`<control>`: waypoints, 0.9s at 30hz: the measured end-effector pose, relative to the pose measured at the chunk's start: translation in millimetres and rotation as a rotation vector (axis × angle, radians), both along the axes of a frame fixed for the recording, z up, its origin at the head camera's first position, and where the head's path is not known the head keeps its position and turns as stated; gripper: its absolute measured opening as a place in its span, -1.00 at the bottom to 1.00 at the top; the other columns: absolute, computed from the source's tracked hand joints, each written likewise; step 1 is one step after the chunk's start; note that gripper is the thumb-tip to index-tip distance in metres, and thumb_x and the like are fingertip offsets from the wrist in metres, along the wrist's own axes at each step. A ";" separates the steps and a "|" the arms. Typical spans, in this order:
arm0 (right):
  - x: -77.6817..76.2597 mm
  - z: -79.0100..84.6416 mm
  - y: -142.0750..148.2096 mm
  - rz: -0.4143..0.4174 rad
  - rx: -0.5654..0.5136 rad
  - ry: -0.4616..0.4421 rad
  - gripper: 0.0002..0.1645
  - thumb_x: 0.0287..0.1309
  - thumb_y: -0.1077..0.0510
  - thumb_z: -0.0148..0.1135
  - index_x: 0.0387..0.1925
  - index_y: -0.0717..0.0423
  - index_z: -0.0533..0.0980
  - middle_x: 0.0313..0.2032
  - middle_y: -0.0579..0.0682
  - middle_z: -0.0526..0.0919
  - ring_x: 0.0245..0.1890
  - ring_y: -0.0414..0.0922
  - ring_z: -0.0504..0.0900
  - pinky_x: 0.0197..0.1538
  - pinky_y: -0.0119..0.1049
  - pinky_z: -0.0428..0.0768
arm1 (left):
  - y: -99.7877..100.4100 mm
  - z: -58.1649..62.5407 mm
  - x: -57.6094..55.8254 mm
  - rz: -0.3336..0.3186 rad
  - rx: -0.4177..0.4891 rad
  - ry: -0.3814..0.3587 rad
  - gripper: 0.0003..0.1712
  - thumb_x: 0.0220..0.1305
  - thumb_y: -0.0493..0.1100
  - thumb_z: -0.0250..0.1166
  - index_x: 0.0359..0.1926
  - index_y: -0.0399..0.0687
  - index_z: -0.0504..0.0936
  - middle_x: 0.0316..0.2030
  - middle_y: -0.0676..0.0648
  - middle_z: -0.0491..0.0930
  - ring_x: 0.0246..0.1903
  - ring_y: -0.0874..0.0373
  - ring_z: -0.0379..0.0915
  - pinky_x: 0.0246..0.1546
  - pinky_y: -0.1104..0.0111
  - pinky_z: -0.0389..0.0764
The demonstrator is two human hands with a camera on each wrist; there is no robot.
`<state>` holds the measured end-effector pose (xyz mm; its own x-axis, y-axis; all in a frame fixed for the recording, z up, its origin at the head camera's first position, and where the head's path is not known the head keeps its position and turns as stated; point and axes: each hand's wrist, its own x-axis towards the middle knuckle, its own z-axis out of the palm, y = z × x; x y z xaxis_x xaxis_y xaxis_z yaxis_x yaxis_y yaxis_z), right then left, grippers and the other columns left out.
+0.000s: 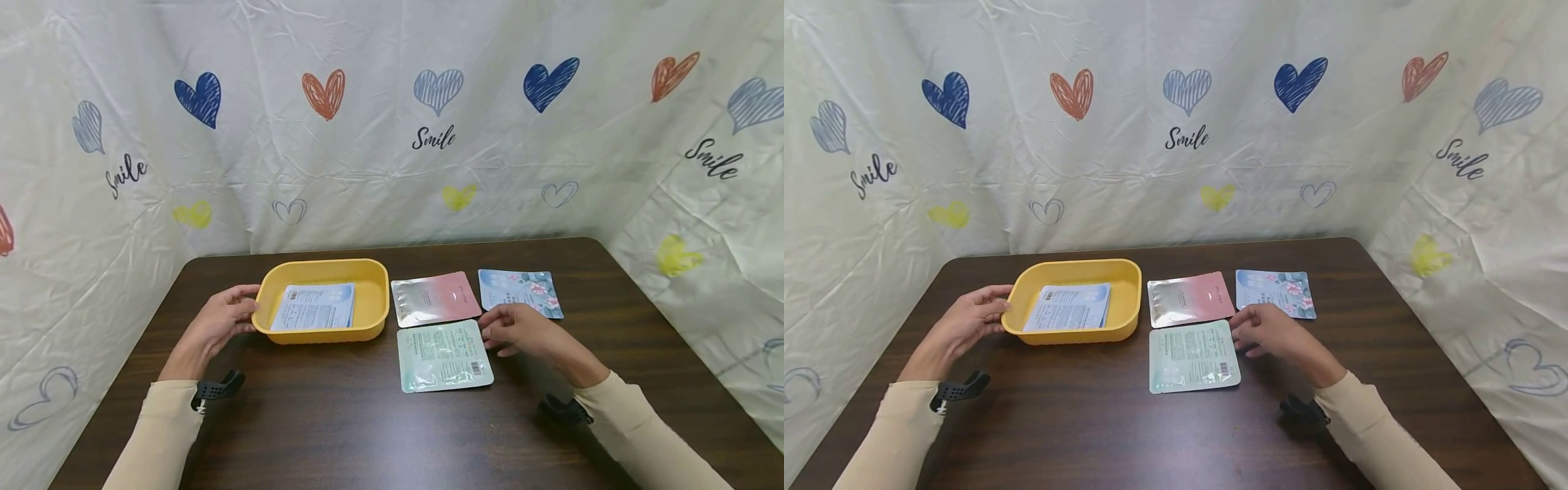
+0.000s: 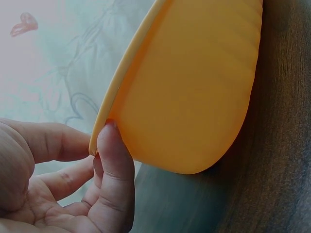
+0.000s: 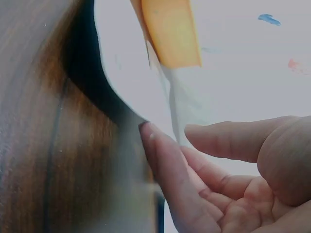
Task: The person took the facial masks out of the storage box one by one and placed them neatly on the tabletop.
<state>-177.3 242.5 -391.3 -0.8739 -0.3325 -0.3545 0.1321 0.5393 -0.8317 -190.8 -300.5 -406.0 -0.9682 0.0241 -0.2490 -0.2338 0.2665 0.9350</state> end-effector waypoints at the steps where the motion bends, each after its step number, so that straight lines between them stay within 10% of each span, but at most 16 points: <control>1: -0.5 0.8 0.4 -0.005 0.014 0.001 -0.63 0.38 0.19 0.21 0.09 0.38 0.48 -0.13 0.14 0.72 -0.17 -0.01 0.74 -0.10 -0.07 0.74 | 0.3 0.0 -0.2 -0.001 -0.002 -0.001 -0.35 0.49 -0.23 0.14 0.51 -0.23 0.20 0.00 -0.24 0.51 -0.25 0.09 0.59 -0.24 0.35 0.70; 27: -25.3 26.2 -57.1 0.105 -0.053 0.077 -0.56 0.44 0.03 0.16 0.07 0.34 0.53 -0.12 0.24 0.72 -0.09 0.12 0.75 0.04 -0.02 0.68 | 1.8 -1.4 -8.0 0.023 -0.061 -0.031 -0.35 0.51 -0.19 0.11 0.53 -0.17 0.19 0.17 -0.31 0.46 -0.13 0.04 0.52 -0.17 0.28 0.70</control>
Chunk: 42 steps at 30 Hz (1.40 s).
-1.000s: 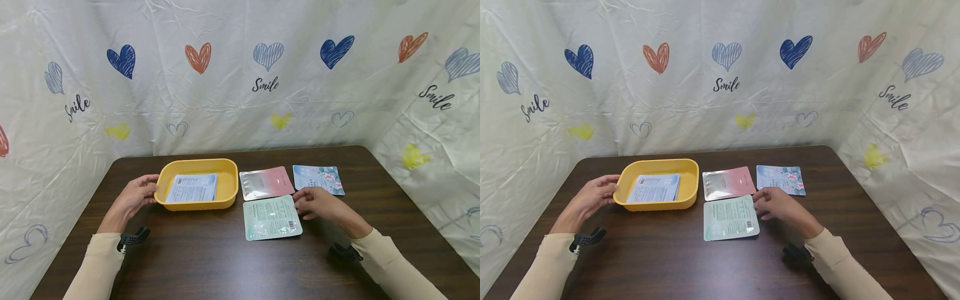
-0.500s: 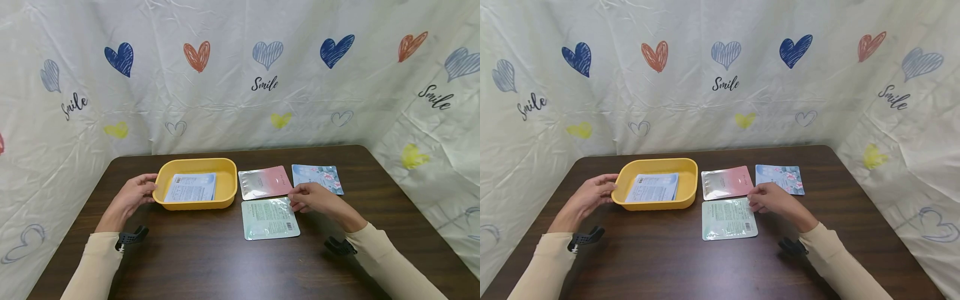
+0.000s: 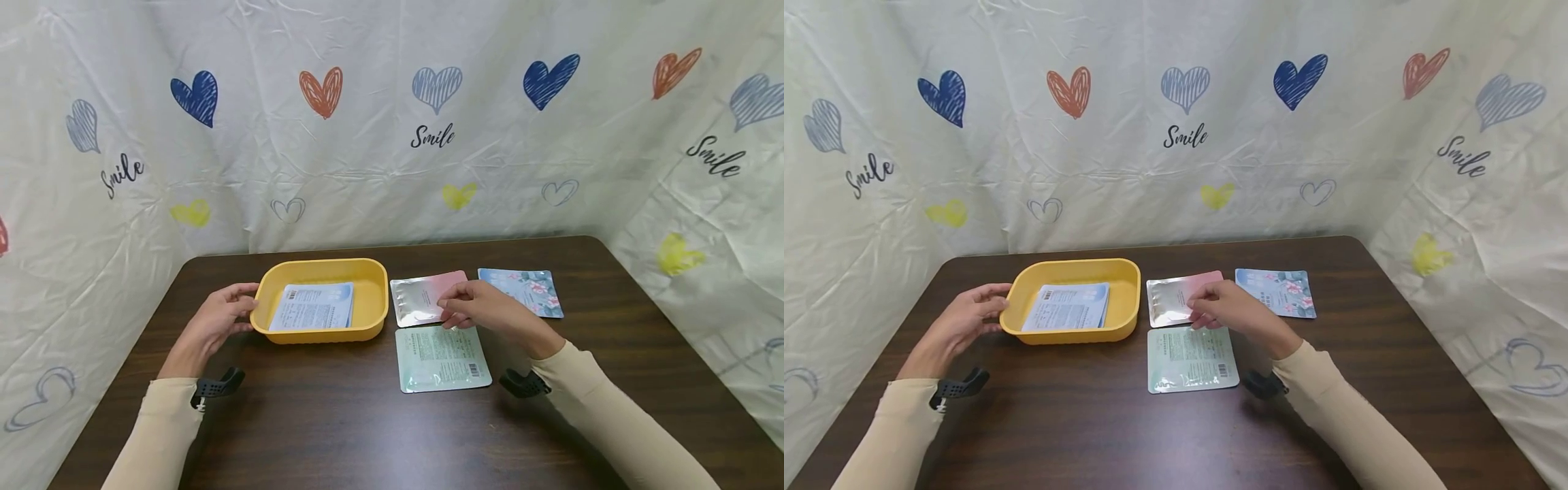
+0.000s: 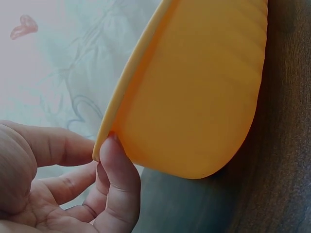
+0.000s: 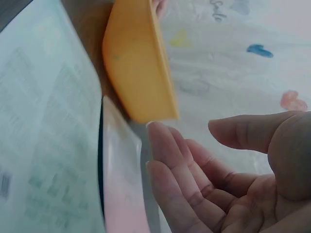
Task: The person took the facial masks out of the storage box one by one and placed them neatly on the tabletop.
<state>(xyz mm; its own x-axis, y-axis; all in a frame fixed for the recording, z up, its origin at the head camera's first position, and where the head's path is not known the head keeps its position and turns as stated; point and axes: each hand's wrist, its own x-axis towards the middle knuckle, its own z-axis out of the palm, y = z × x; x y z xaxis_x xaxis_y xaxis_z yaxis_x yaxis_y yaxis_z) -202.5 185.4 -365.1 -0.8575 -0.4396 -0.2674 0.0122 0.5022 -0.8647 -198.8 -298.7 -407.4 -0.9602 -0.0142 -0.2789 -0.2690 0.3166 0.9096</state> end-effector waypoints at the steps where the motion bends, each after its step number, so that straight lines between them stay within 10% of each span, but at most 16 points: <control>1: -1.4 1.2 -4.6 0.007 -0.008 0.001 -0.58 0.44 0.02 0.17 0.06 0.31 0.54 -0.11 0.25 0.72 -0.09 0.12 0.75 0.05 -0.01 0.67 | -0.1 -0.2 0.3 0.000 0.001 -0.001 -0.35 0.51 -0.18 0.11 0.53 -0.17 0.19 0.18 -0.31 0.46 -0.12 0.04 0.52 -0.16 0.28 0.70; 17: -26.4 5.3 -73.5 0.044 -0.391 -0.090 -0.60 0.42 0.24 0.17 0.17 0.42 0.46 0.04 0.41 0.64 0.06 0.24 0.68 0.18 0.14 0.59 | -0.1 1.2 1.2 0.009 0.005 -0.008 -0.36 0.51 -0.17 0.13 0.53 -0.13 0.22 0.11 -0.24 0.47 -0.14 0.04 0.54 -0.15 0.28 0.70; 42: -52.9 -10.0 -151.8 0.114 -0.405 -0.122 -0.60 0.35 0.28 0.24 0.16 0.36 0.49 0.12 0.32 0.63 0.07 0.03 0.70 0.35 0.14 0.43 | -0.2 2.1 2.5 0.017 0.022 -0.012 -0.36 0.51 -0.18 0.13 0.52 -0.12 0.23 0.08 -0.23 0.49 -0.17 0.06 0.55 -0.18 0.33 0.70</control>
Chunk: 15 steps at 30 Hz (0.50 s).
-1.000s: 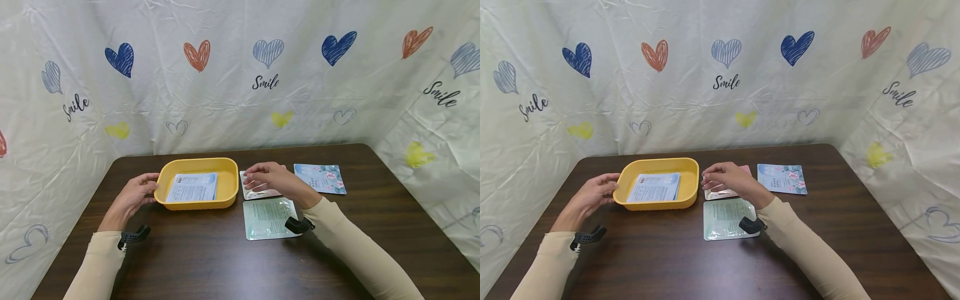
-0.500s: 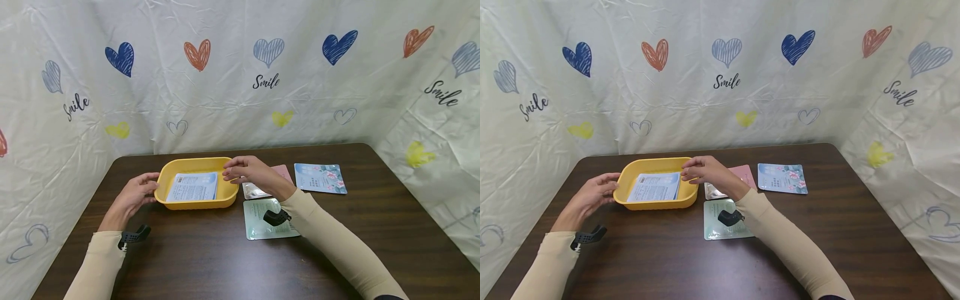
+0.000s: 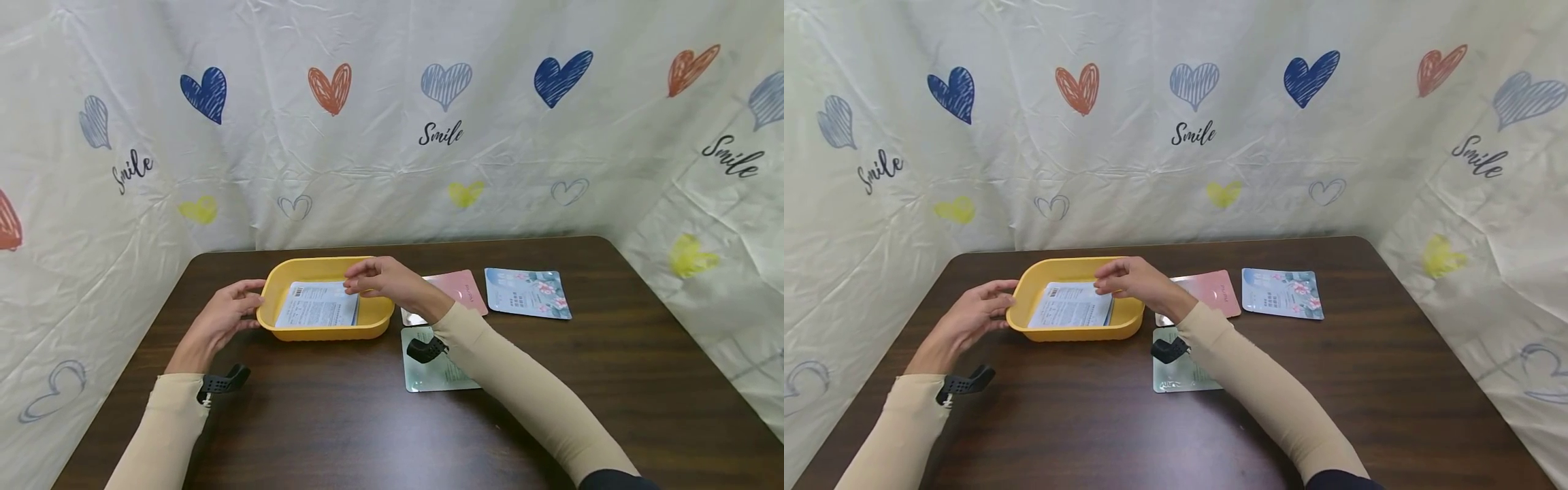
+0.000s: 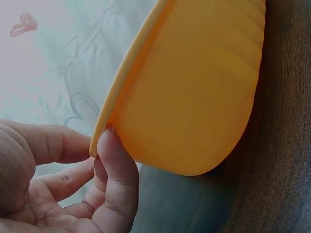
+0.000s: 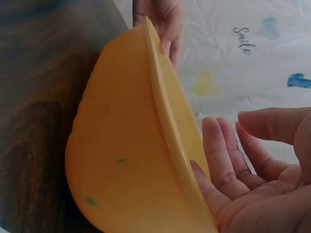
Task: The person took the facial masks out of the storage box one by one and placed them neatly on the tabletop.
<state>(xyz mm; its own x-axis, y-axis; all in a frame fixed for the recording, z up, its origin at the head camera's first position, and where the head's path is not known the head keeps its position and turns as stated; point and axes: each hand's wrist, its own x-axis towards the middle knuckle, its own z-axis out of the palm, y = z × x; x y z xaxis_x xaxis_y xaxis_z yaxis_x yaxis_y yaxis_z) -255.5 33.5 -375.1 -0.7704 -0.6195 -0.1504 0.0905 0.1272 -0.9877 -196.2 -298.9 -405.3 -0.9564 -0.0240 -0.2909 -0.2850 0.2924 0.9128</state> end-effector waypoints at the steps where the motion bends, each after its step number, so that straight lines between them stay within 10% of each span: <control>1: -1.3 -0.8 -1.7 -0.003 0.009 0.001 -0.61 0.36 0.27 0.24 0.16 0.34 0.49 0.12 0.31 0.63 0.08 0.02 0.70 0.35 0.13 0.43 | 0.3 0.2 0.1 -0.001 0.003 0.002 -0.36 0.51 -0.18 0.13 0.52 -0.12 0.22 0.07 -0.23 0.49 -0.18 0.06 0.55 -0.19 0.33 0.71; 15: -10.3 -14.6 -27.5 0.013 0.128 -0.011 -0.61 0.36 0.29 0.19 0.17 0.38 0.48 0.00 0.19 0.73 -0.06 -0.13 0.75 0.14 0.03 0.44 | 1.5 0.0 1.5 0.002 0.024 0.014 -0.38 0.50 -0.21 0.13 0.50 -0.15 0.25 0.01 -0.19 0.48 -0.20 0.09 0.54 -0.22 0.34 0.70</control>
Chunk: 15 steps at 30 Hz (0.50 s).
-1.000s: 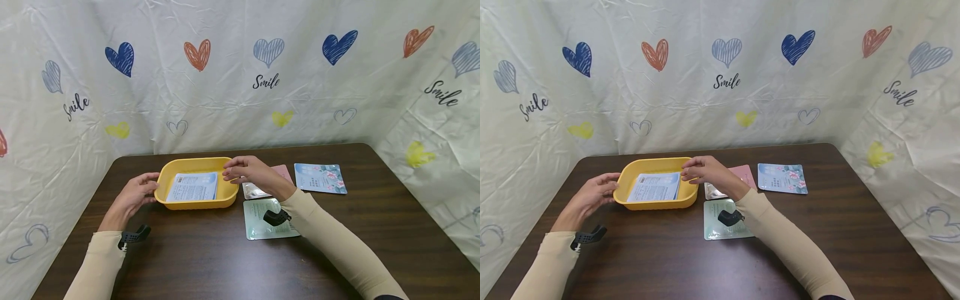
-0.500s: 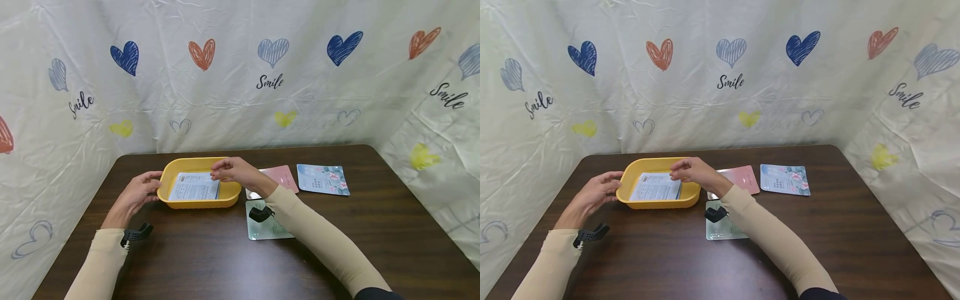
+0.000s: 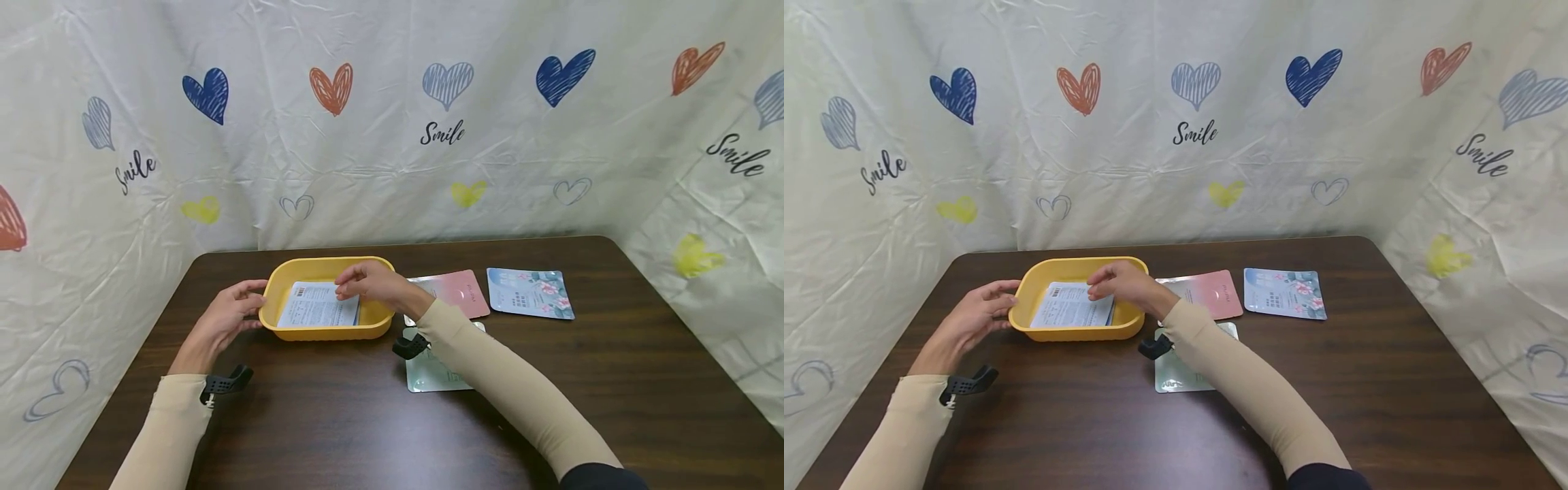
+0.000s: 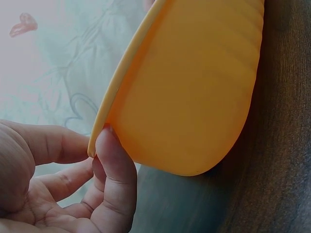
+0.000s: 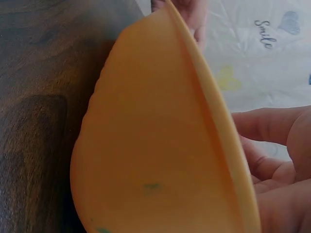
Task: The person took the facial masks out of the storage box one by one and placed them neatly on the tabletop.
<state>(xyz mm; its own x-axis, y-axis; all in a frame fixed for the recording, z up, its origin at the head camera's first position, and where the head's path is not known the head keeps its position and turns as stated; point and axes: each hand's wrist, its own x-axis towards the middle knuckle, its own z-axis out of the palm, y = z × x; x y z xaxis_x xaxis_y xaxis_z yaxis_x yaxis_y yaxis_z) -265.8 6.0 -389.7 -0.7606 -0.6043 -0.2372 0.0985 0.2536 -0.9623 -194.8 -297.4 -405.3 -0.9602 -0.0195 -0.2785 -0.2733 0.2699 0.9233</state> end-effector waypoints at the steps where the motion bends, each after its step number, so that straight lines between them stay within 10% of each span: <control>1: 0.4 -0.3 -1.0 0.003 0.015 0.000 -0.61 0.36 0.29 0.19 0.16 0.37 0.49 -0.02 0.17 0.74 -0.07 -0.14 0.75 0.08 -0.01 0.44 | 0.2 -0.1 0.0 0.000 -0.001 0.000 -0.38 0.50 -0.21 0.13 0.51 -0.15 0.24 0.01 -0.19 0.48 -0.20 0.09 0.54 -0.22 0.34 0.70; 15: 6.2 -2.5 -7.3 -0.091 -0.009 0.046 -0.69 0.35 0.35 0.20 0.09 0.37 0.55 0.01 0.20 0.66 0.08 0.09 0.63 0.23 0.04 0.57 | -0.7 0.1 1.0 0.000 -0.004 -0.010 -0.36 0.51 -0.19 0.13 0.52 -0.13 0.23 0.02 -0.19 0.47 -0.20 0.06 0.54 -0.19 0.30 0.70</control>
